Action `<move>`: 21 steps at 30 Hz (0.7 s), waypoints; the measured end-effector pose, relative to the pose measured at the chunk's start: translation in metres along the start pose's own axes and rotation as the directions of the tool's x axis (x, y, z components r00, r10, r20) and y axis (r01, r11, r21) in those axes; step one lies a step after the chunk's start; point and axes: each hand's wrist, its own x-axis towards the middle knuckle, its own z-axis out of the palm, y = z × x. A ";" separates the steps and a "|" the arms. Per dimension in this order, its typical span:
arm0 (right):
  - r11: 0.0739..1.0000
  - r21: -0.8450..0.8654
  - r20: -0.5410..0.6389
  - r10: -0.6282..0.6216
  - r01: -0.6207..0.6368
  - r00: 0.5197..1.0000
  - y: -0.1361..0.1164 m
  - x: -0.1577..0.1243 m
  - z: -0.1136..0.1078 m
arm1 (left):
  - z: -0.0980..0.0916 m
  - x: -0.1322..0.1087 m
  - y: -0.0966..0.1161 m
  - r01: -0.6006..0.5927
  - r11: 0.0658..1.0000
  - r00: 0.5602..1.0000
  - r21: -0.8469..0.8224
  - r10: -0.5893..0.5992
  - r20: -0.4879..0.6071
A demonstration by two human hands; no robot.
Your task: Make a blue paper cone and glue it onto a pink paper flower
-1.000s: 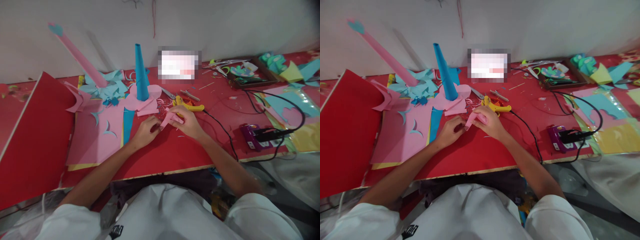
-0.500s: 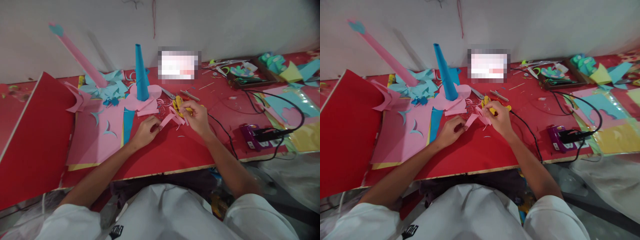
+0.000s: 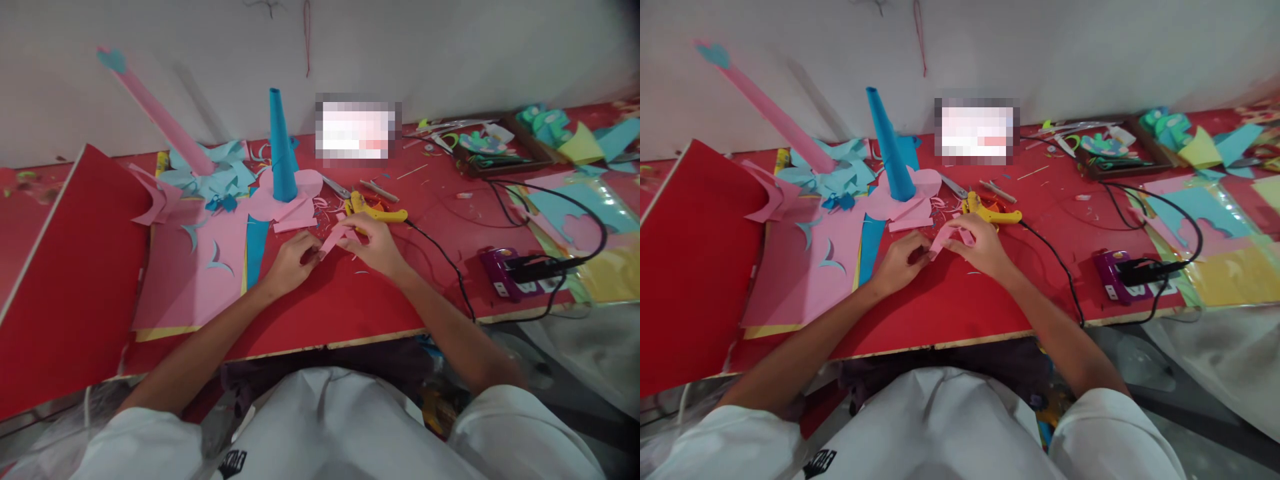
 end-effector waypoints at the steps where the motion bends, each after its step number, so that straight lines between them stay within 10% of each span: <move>1: 1.000 -0.001 -0.017 0.017 -0.017 1.000 0.000 -0.001 0.003 | 0.000 0.000 0.000 -0.006 1.000 1.000 0.006 0.006 0.002; 15: 0.989 0.135 -0.040 0.066 -0.060 0.997 -0.009 -0.001 0.000 | 0.002 -0.002 -0.001 0.011 1.000 1.000 0.027 -0.011 -0.017; 21: 0.987 0.102 -0.271 0.151 -0.127 0.951 -0.010 -0.004 -0.007 | 0.000 0.001 0.001 0.038 0.999 0.998 -0.014 -0.038 -0.055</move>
